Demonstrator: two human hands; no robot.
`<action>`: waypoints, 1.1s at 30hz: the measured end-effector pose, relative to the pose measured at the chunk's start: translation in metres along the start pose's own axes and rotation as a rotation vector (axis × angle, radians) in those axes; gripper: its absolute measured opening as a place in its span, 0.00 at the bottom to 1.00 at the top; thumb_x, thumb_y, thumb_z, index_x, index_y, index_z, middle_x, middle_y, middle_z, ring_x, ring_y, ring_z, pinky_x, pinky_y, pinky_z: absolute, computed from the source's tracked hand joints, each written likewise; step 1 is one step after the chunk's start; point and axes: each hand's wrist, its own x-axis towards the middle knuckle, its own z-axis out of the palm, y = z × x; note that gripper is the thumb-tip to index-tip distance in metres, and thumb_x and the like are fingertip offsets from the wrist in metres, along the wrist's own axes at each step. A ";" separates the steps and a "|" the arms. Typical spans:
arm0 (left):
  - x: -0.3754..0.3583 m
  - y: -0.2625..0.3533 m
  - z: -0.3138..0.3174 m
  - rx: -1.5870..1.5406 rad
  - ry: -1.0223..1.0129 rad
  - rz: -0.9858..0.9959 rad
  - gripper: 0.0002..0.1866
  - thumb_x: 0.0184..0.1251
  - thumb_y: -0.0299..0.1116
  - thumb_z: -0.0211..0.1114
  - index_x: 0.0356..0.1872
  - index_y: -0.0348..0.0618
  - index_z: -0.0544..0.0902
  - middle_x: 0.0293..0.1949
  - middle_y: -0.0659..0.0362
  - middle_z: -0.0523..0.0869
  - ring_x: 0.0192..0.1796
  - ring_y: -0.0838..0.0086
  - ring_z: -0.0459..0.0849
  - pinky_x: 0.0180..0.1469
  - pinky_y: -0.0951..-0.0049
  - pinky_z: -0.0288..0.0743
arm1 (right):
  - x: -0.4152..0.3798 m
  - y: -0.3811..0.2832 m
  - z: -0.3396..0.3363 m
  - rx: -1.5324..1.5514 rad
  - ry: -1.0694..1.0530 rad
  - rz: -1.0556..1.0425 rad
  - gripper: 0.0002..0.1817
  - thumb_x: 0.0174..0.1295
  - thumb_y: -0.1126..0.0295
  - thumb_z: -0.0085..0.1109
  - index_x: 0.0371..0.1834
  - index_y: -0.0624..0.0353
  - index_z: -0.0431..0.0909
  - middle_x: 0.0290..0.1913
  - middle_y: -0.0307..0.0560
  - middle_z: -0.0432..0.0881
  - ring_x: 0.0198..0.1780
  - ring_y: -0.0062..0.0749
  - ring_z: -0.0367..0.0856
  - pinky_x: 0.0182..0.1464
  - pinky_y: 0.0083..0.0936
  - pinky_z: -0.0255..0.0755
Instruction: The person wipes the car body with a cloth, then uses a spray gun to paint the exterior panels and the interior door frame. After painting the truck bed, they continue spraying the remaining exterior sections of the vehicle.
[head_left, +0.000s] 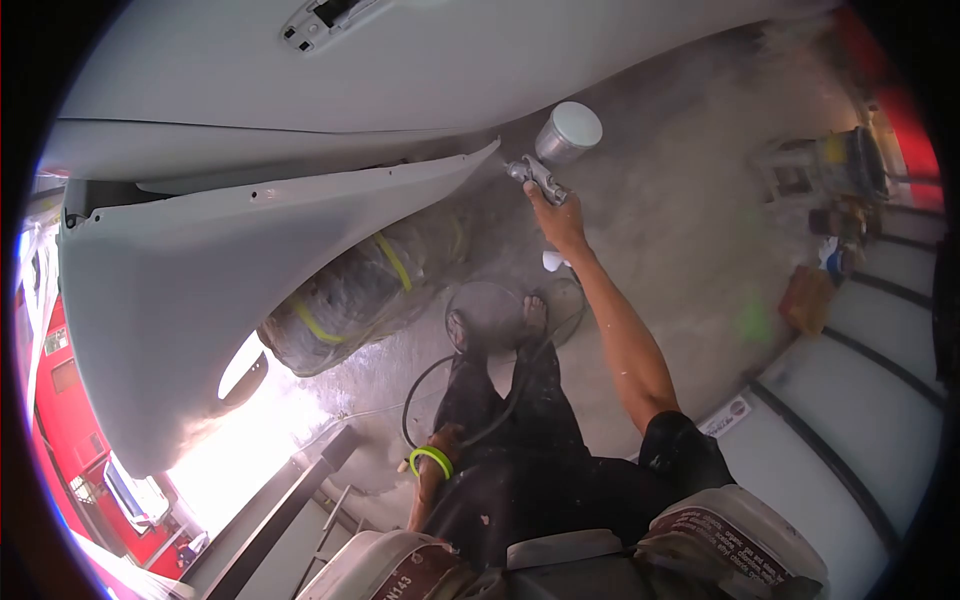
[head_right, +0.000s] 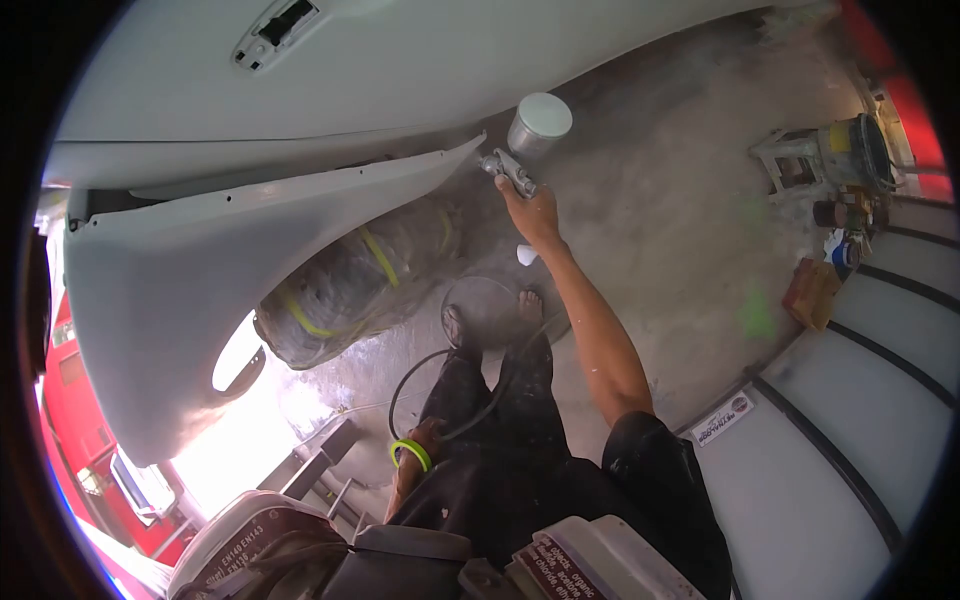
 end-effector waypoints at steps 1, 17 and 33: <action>0.000 -0.003 0.002 -0.005 -0.022 -0.014 0.16 0.74 0.34 0.56 0.57 0.53 0.85 0.54 0.47 0.89 0.58 0.48 0.86 0.60 0.52 0.81 | 0.011 0.013 0.000 -0.044 0.011 -0.028 0.28 0.69 0.47 0.68 0.28 0.65 0.81 0.18 0.36 0.74 0.24 0.22 0.73 0.30 0.33 0.67; -0.014 -0.023 0.011 0.160 -0.116 -0.024 0.24 0.66 0.48 0.66 0.62 0.55 0.84 0.63 0.53 0.86 0.64 0.52 0.84 0.66 0.55 0.77 | 0.008 0.027 -0.004 0.174 0.110 0.261 0.24 0.71 0.48 0.65 0.34 0.61 0.85 0.26 0.42 0.84 0.16 0.26 0.76 0.20 0.29 0.68; 0.013 -0.121 0.004 0.136 -0.101 0.176 0.25 0.63 0.47 0.70 0.59 0.49 0.84 0.58 0.49 0.87 0.62 0.47 0.84 0.64 0.52 0.78 | -0.218 -0.186 0.024 0.673 -0.544 -0.223 0.29 0.67 0.43 0.70 0.49 0.61 0.79 0.34 0.42 0.82 0.19 0.14 0.72 0.18 0.15 0.67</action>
